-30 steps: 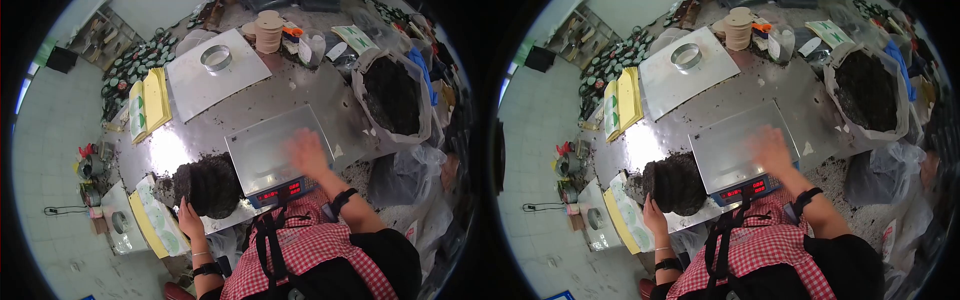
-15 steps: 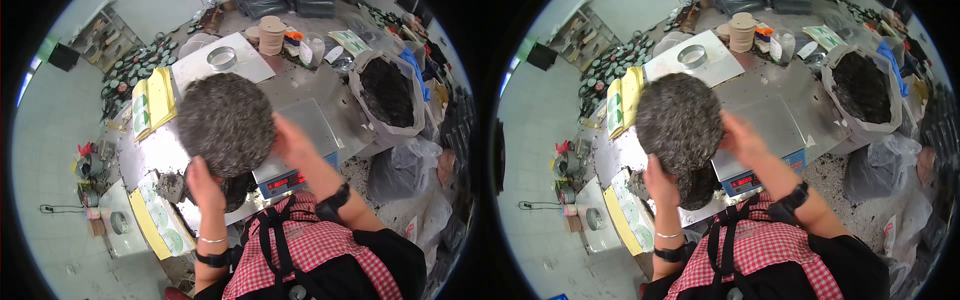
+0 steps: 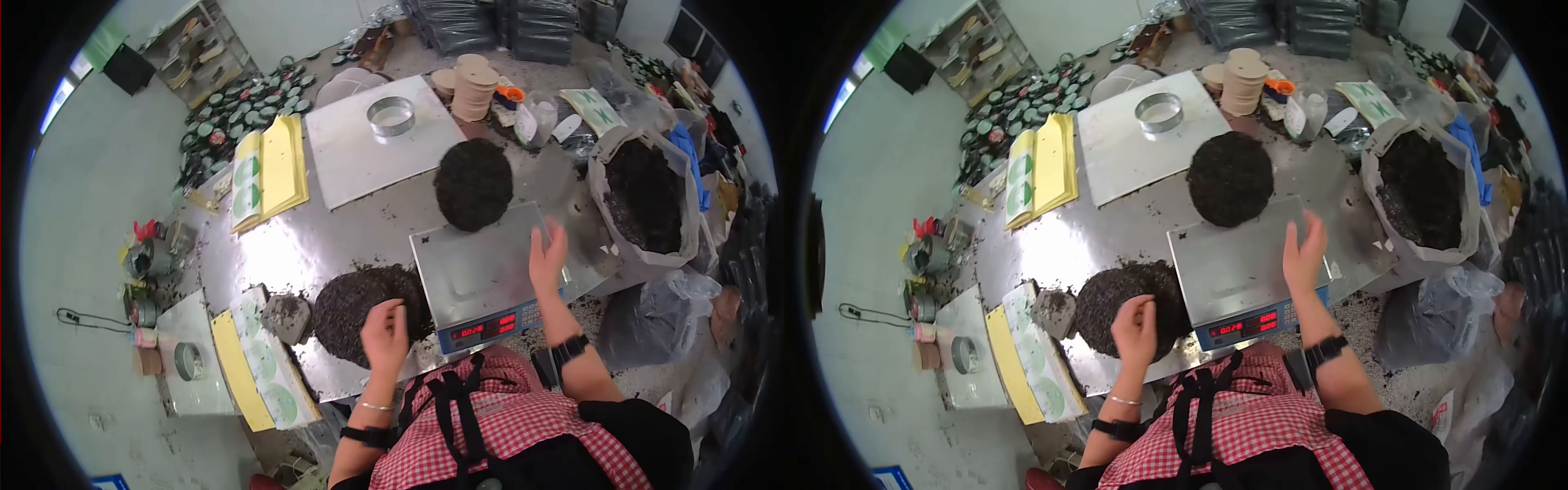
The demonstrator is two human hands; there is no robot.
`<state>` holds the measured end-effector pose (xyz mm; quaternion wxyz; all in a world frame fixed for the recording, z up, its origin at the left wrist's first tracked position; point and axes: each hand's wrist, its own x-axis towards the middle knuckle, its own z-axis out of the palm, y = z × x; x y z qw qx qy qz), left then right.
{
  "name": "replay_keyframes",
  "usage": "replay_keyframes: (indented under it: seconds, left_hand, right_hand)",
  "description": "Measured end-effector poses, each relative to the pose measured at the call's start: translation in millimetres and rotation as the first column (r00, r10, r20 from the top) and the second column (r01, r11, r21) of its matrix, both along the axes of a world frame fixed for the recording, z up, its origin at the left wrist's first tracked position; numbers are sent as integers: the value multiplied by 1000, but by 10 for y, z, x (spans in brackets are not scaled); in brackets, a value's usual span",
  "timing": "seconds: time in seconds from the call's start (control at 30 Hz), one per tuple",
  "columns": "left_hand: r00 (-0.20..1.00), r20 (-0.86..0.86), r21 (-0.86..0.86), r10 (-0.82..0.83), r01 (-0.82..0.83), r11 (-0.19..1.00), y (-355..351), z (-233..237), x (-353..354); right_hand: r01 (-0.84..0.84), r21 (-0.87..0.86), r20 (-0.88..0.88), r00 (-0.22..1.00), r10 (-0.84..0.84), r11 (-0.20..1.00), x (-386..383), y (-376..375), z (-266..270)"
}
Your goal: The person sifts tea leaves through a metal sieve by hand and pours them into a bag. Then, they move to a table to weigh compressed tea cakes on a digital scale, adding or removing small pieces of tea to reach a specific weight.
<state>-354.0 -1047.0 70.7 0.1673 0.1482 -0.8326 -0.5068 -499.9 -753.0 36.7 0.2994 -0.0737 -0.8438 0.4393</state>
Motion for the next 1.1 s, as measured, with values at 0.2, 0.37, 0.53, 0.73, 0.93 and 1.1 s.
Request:
replay_keyframes:
  seconds: [0.2, 0.37, 0.53, 0.73, 0.93, 1.1]
  left_hand:
    - [942, -61, -339, 330, -330, 881, -755, -230, 138]
    - [731, 175, -455, 659, -534, 713, -1286, -681, 540]
    - [618, 543, -392, 569, -412, 822, -1253, -658, 564]
    - [574, 374, -557, 728, -489, 671, -955, -686, 407]
    - [584, 478, -234, 656, -635, 736, -928, -167, 455]
    - [826, 158, 567, 541, -524, 636, -823, 513, 468]
  right_hand:
    - [-288, 314, 431, 892, 134, 905, -1502, -229, -101]
    - [-375, 394, 657, 754, 29, 839, -2057, -30, -504]
    - [-548, 269, 900, 436, -4, 792, -2618, -157, -550]
    - [-590, 234, 931, 366, -3, 773, -3146, -612, -1570]
    - [-667, 313, 950, 211, -231, 676, -2926, -902, -1343]
    - [-708, -152, 874, 228, 428, 689, -3277, -394, -1691]
